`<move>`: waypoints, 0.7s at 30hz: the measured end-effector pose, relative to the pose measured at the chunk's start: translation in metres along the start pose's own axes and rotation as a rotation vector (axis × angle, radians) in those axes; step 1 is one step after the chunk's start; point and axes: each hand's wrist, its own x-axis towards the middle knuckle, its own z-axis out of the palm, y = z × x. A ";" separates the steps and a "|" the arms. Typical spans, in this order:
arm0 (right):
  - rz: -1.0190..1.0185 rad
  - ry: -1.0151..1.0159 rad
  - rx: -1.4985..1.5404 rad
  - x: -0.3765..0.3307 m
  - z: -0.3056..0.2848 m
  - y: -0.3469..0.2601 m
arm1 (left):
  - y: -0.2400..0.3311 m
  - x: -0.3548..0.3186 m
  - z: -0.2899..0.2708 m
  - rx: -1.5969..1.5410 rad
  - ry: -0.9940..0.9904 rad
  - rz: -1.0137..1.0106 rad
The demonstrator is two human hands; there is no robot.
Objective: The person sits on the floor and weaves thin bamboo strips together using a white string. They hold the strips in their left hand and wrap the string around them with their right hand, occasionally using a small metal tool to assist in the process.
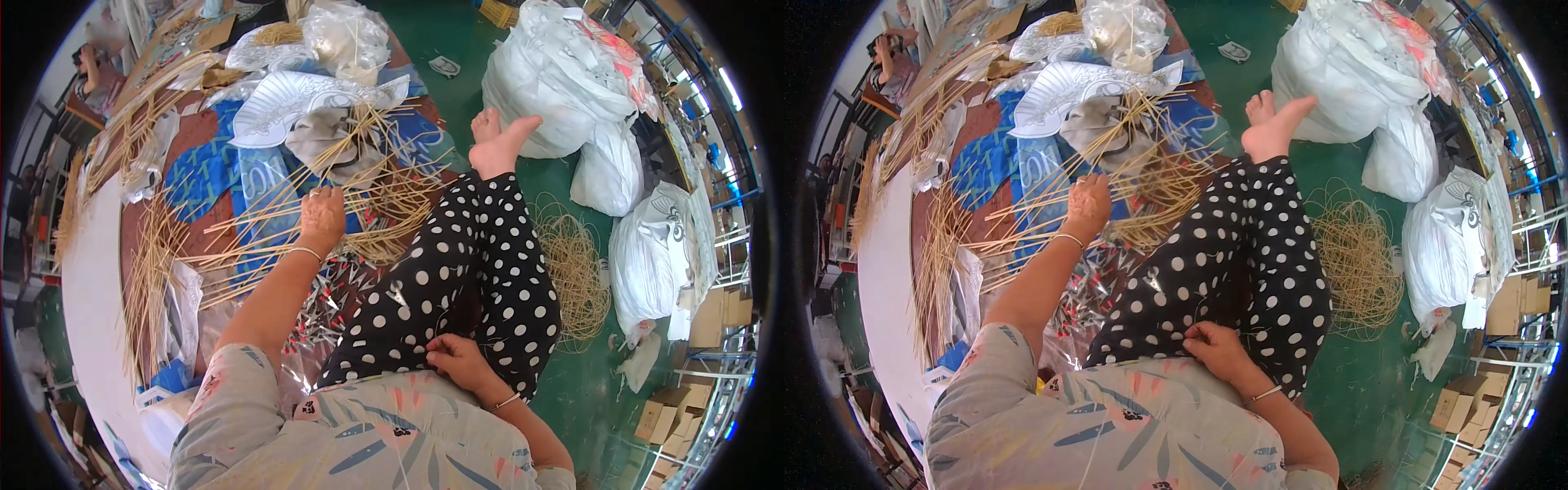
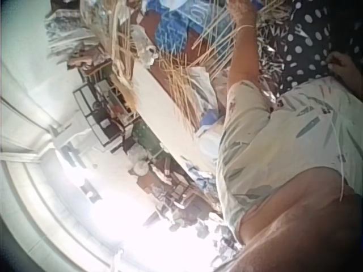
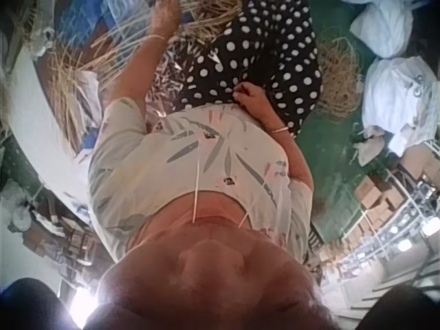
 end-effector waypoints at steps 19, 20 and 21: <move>0.040 -0.071 0.162 0.023 -0.023 0.015 | -0.010 0.040 0.006 0.189 -0.332 0.049; 0.032 -0.068 0.152 0.024 -0.023 0.015 | -0.011 0.039 0.001 0.083 -0.280 0.043; 0.023 -0.067 0.142 0.026 -0.023 0.017 | -0.012 0.037 -0.005 -0.022 -0.227 0.036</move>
